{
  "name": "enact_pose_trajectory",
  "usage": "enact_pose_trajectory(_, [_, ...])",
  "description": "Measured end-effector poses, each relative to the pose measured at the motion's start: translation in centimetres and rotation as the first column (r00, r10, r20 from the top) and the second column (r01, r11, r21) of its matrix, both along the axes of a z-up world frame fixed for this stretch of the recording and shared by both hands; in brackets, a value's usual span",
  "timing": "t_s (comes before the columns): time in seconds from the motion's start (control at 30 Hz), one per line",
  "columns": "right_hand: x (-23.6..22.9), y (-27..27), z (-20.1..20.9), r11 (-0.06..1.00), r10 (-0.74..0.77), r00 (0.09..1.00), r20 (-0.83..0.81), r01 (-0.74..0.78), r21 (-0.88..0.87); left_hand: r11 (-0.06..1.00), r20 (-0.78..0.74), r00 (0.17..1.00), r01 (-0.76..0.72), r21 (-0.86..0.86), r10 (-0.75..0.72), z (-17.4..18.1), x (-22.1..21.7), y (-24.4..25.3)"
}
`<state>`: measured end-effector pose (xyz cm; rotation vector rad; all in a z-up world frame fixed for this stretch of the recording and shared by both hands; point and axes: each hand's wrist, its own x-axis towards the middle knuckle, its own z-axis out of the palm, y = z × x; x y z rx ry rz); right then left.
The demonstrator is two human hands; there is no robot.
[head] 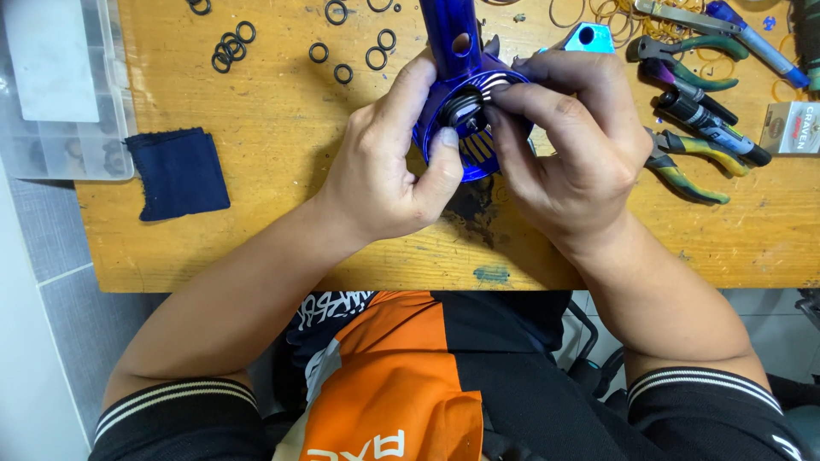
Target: The person assembles a blue mechanical component by inserting small black rings into its internal slots. They rotate the component to access different areas and use pliers to manipulate a small metal piece at the end.
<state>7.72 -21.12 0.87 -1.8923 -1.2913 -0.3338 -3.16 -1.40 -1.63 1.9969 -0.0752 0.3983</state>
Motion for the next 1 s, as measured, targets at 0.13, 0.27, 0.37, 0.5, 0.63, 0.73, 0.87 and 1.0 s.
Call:
enact_pose_trajectory(0.13, [-0.1, 0.2, 0.1, 1.0, -0.013, 1.0, 0.013, 0.012, 0.018, 1.0, 0.002, 1.0, -0.002, 0.005, 0.002, -0.1, -0.1, -0.1])
enact_pose_trajectory(0.27, [-0.2, 0.3, 0.2, 1.0, -0.012, 1.0, 0.01, 0.012, 0.02, 1.0, 0.005, 1.0, 0.0, -0.007, 0.0, 0.1, -0.1, -0.3])
enact_pose_trajectory(0.37, [-0.3, 0.3, 0.3, 1.0, -0.015, 1.0, -0.002, 0.015, 0.0, 1.0, 0.004, 1.0, 0.023, 0.013, -0.023, -0.4, -0.1, -0.5])
enact_pose_trajectory(0.5, [0.1, 0.3, 0.3, 1.0, 0.022, 0.999, 0.033, -0.021, -0.019, 1.0, -0.034, 0.999, 0.008, 0.015, -0.008, -0.2, 0.0, -0.4])
enact_pose_trajectory(0.63, [0.5, 0.1, 0.2, 0.991, 0.129, 0.991, -0.045, -0.131, -0.041, 0.997, -0.05, 0.997, 0.053, -0.05, -0.055, 0.3, 0.3, -0.2])
enact_pose_trajectory(0.73, [0.7, -0.1, 0.3, 0.988, 0.133, 0.99, -0.045, -0.136, -0.076, 0.995, -0.07, 0.995, 0.063, -0.082, -0.069, 0.8, 0.5, -0.1])
enact_pose_trajectory(0.87, [1.1, -0.4, 0.5, 0.979, 0.169, 0.986, -0.016, -0.169, -0.109, 0.994, -0.119, 0.991, 0.051, -0.1, -0.063, 1.3, 0.5, 0.0])
enact_pose_trajectory(1.0, [1.3, -0.8, 1.6, 0.963, 0.202, 0.975, -0.094, -0.215, -0.164, 0.994, -0.12, 0.991, 0.053, -0.095, -0.064, 1.0, 0.5, 0.2])
